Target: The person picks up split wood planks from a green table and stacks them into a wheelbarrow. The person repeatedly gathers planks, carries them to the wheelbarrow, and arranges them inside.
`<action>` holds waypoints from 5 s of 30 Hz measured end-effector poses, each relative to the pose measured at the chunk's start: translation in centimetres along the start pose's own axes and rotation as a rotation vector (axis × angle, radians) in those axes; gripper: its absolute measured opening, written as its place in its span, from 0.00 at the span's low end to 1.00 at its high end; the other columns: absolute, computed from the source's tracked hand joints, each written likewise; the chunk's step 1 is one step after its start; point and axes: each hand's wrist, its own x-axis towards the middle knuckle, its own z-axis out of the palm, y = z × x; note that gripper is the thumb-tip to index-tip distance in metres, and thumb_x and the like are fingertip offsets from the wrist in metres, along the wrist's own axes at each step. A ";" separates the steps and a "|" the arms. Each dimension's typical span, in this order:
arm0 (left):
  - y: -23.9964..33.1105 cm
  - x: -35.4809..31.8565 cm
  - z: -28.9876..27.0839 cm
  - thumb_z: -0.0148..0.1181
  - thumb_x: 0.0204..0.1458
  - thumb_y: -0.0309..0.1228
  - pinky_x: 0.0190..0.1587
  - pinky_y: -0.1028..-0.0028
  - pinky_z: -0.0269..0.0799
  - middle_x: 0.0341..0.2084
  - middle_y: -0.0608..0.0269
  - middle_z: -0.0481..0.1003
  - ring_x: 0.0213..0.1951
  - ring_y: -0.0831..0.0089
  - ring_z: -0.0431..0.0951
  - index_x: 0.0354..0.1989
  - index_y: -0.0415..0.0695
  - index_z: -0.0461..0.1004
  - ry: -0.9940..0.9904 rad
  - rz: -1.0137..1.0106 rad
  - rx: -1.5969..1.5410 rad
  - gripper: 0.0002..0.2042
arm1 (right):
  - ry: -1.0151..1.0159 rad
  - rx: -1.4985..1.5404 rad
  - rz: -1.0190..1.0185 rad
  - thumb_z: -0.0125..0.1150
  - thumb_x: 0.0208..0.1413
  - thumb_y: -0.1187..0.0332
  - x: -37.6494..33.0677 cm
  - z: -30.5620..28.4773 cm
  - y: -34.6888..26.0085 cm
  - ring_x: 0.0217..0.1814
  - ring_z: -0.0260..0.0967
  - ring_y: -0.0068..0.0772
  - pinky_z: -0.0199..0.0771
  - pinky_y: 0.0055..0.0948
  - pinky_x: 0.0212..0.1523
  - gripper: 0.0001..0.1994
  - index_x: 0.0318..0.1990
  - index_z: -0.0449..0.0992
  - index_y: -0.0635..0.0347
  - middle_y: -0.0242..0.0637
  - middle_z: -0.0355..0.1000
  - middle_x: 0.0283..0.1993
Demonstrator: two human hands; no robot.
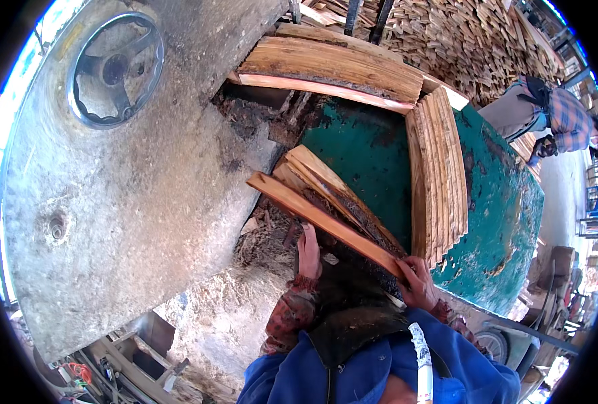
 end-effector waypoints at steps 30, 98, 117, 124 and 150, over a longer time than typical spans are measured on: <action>-0.8 -0.3 0.5 0.68 0.53 0.32 0.53 0.67 0.72 0.49 0.56 0.74 0.48 0.66 0.74 0.56 0.33 0.70 -0.107 -0.110 0.129 0.25 | 0.104 -0.151 0.177 0.63 0.53 0.47 10.7 7.3 0.1 0.71 0.50 0.58 0.50 0.56 0.67 0.36 0.64 0.65 0.60 0.50 0.60 0.65; -1.9 -0.6 2.3 0.71 0.50 0.38 0.39 0.72 0.74 0.49 0.67 0.74 0.45 0.76 0.74 0.56 0.41 0.69 -0.130 -0.325 0.147 0.27 | 0.030 -0.363 0.038 0.69 0.43 0.65 21.3 5.9 2.4 0.56 0.64 0.50 0.69 0.47 0.51 0.35 0.62 0.64 0.57 0.46 0.65 0.52; -2.2 -1.0 1.3 0.59 0.60 0.30 0.55 0.69 0.70 0.52 0.60 0.73 0.51 0.70 0.73 0.59 0.37 0.67 -0.264 -0.173 0.208 0.20 | 0.001 -0.017 0.135 0.61 0.48 0.72 7.7 2.3 -2.4 0.53 0.69 0.58 0.72 0.46 0.51 0.30 0.62 0.65 0.63 0.52 0.68 0.54; -1.7 -0.6 0.4 0.59 0.58 0.26 0.56 0.63 0.72 0.58 0.57 0.67 0.54 0.64 0.73 0.67 0.40 0.56 -0.364 -0.324 -0.007 0.29 | -0.047 -0.002 0.181 0.66 0.50 0.63 5.3 2.5 -0.4 0.64 0.58 0.53 0.61 0.47 0.61 0.31 0.63 0.65 0.61 0.49 0.61 0.62; -0.1 -0.3 2.2 0.70 0.51 0.26 0.56 0.73 0.68 0.50 0.64 0.74 0.49 0.76 0.72 0.55 0.35 0.73 -0.210 -0.283 0.118 0.23 | -0.115 -0.363 -0.195 0.62 0.44 0.72 30.5 5.6 2.7 0.55 0.64 0.44 0.67 0.41 0.54 0.14 0.42 0.75 0.61 0.39 0.65 0.49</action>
